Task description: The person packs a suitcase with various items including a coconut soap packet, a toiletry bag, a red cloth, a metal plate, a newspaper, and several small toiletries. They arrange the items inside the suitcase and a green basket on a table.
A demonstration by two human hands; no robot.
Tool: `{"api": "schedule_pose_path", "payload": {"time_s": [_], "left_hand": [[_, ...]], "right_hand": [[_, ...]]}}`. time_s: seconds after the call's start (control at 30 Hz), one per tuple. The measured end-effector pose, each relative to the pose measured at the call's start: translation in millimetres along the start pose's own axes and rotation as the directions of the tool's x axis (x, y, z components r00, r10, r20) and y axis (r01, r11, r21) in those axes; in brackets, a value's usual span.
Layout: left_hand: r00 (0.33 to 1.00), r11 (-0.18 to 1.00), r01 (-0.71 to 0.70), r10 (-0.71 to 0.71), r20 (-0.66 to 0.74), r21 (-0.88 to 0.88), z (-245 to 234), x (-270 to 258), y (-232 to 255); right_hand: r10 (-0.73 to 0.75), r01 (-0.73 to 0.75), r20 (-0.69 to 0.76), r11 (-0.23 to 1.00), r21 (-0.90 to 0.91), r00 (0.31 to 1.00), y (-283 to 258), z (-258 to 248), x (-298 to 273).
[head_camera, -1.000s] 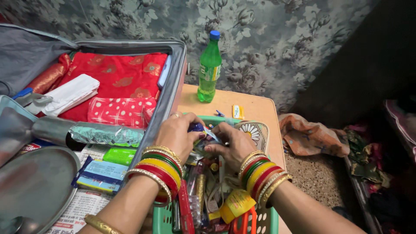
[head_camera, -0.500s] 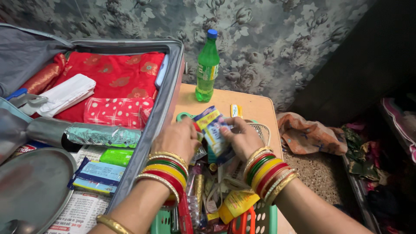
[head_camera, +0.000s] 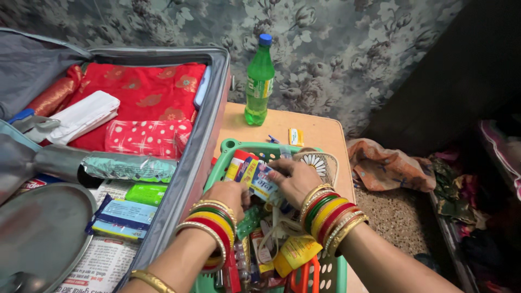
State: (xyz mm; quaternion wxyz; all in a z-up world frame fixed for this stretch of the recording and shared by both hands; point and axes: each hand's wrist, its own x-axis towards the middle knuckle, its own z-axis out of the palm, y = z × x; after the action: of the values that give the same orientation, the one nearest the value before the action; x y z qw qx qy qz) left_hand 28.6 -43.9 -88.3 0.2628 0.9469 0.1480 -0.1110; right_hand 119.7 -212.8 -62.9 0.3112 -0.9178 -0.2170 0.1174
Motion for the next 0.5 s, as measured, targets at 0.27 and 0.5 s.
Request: {"api": "schedule_pose_path", "payload": {"time_s": [0.27, 0.5], "left_hand": [[0.989, 0.986, 0.145, -0.146, -0.018, -0.082, 4, 2, -2], [0.977, 0.971, 0.032, -0.080, -0.199, -0.236, -66, -13, 9]], "right_hand": [[-0.075, 0.076, 0.009, 0.997, -0.024, 0.997, -22, -2, -10], [-0.360, 0.324, 0.304, 0.932, 0.165, 0.882, -33, -1, -13]]}}
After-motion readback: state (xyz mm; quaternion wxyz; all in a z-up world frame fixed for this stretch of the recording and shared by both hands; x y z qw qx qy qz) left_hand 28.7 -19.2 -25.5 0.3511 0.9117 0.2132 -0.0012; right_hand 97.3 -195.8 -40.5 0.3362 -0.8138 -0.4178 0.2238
